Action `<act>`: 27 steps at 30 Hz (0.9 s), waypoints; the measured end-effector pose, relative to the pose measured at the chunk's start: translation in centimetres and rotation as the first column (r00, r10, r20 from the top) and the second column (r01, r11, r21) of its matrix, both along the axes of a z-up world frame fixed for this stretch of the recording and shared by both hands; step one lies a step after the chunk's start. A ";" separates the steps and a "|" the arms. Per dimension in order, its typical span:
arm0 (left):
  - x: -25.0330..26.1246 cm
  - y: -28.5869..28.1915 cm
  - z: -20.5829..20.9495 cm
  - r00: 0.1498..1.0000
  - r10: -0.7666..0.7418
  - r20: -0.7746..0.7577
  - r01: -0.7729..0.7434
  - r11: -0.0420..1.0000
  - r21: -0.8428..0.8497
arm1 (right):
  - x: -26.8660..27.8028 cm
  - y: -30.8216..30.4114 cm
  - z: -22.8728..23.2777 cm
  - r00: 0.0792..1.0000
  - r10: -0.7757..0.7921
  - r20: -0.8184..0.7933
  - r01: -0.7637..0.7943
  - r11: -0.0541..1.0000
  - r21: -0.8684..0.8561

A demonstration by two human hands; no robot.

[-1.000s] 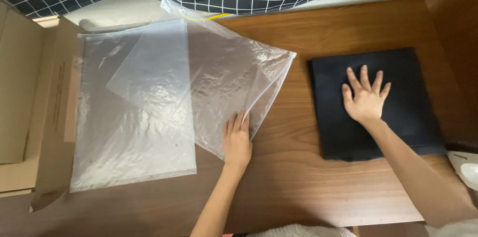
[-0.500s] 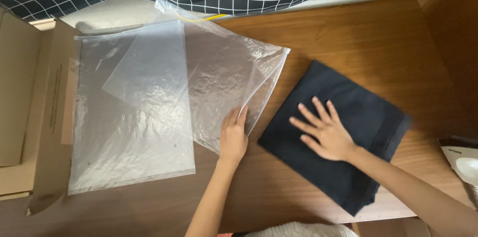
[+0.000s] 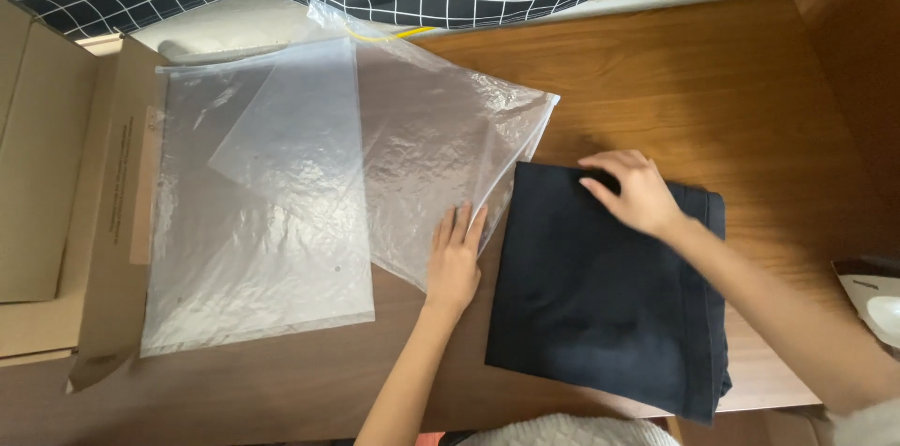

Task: Folding a black t-shirt, placing it in a plastic bag, then into a cardboard box, closing the box, and picking a grey t-shirt from a rack.

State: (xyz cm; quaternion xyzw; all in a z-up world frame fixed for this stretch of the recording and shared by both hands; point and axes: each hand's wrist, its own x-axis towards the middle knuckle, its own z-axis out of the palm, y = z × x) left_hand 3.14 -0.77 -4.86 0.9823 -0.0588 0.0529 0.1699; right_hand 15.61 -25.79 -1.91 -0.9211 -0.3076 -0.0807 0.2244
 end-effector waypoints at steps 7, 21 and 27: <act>-0.6 -0.2 -0.5 1.000 -0.020 0.020 0.020 0.999 0.045 | 3.2 1.9 1.3 0.754 -0.226 -0.617 0.116 0.970 -0.214; -1.7 0.4 0.1 0.997 -0.076 0.007 0.076 0.997 0.007 | 4.6 4.6 1.4 0.704 -0.213 -0.678 0.196 0.975 -0.102; -2.3 1.1 0.2 0.992 -0.126 -0.011 0.126 0.992 -0.017 | 7.5 2.7 -1.5 0.700 -0.375 -0.607 0.388 0.914 -0.118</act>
